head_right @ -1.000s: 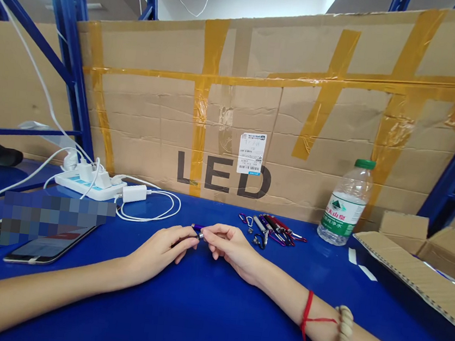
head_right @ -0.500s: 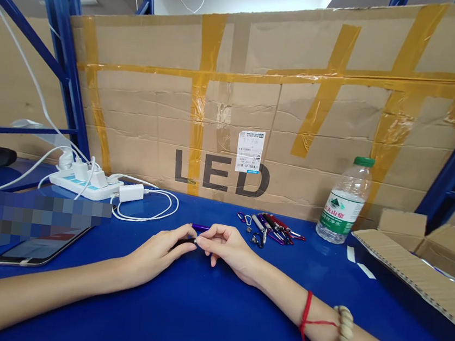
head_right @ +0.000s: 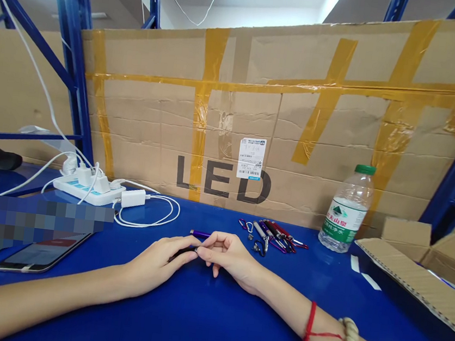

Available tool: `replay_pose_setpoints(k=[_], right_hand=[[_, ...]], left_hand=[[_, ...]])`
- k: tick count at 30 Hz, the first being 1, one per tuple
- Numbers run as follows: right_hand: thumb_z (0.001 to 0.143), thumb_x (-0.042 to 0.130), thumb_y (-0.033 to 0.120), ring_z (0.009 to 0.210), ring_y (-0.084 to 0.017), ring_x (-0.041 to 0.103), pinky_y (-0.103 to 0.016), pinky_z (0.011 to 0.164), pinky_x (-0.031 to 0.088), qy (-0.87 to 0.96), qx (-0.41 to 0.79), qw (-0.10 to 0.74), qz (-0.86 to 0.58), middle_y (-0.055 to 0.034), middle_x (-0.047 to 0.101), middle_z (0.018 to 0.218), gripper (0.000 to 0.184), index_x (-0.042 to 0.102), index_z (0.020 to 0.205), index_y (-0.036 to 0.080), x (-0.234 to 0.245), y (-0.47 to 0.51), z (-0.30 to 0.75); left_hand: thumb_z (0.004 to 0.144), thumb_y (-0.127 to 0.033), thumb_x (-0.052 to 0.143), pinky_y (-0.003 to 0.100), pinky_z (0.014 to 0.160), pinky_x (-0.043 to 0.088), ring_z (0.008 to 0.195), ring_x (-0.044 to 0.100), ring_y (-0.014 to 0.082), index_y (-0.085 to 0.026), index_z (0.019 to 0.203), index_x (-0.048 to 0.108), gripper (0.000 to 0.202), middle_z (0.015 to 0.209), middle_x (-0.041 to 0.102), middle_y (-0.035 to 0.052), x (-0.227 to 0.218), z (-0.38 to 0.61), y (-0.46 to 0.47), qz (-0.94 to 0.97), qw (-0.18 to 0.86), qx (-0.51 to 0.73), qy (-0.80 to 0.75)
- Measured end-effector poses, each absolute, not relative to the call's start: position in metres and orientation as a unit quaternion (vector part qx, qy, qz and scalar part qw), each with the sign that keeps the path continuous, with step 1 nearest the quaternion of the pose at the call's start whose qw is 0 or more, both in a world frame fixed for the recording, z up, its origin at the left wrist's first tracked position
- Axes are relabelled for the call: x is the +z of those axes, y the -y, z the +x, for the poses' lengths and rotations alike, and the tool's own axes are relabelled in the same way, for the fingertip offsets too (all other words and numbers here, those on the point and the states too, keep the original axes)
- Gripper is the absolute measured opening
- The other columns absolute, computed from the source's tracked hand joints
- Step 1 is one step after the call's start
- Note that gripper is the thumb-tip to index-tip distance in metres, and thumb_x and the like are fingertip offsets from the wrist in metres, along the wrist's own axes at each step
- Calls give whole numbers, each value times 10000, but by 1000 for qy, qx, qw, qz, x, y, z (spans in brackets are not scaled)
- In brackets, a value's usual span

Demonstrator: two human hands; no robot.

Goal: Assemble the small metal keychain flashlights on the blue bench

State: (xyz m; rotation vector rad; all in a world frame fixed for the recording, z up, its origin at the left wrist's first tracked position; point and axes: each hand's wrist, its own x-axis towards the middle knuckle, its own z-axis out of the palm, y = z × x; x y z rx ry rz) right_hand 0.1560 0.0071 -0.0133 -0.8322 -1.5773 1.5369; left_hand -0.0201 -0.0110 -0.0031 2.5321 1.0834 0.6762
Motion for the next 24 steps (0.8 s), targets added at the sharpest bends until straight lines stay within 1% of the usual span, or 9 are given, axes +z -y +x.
replay_pose_setpoints(k=[8,14,18,24], right_hand=[[595,697,319,450,-31,433,-111,348,375,625,597,383,-327,54,511,502,277,499,662,138,-15,-7,155],[594,702,301,433,-24,421,-108,349,374,631,593,377,-329,59,503,496,272,501,674,135,-14,-7,155],[594,696,333,439,-26,418,-110,348,375,633,592,375,-330,60,491,494,292,495,673,135,-15,-7,155],[587,699,342,427,-20,418,-110,351,375,636,587,374,-333,62,495,504,301,496,673,137,-14,-5,155]], left_hand=[[884,-307,298,244,721,401,828,553,155,-265,944,525,239,897,606,-22,0,-20,15,882,148,227,-385],[886,-297,295,230,720,393,828,561,147,-261,918,526,236,906,612,-32,0,-20,16,882,151,238,-377],[887,-304,291,221,699,398,789,574,142,-247,923,514,233,891,619,-27,0,-19,16,883,166,235,-370],[881,-313,300,228,699,395,788,575,148,-248,927,512,227,890,618,-23,-3,-20,15,883,155,233,-376]])
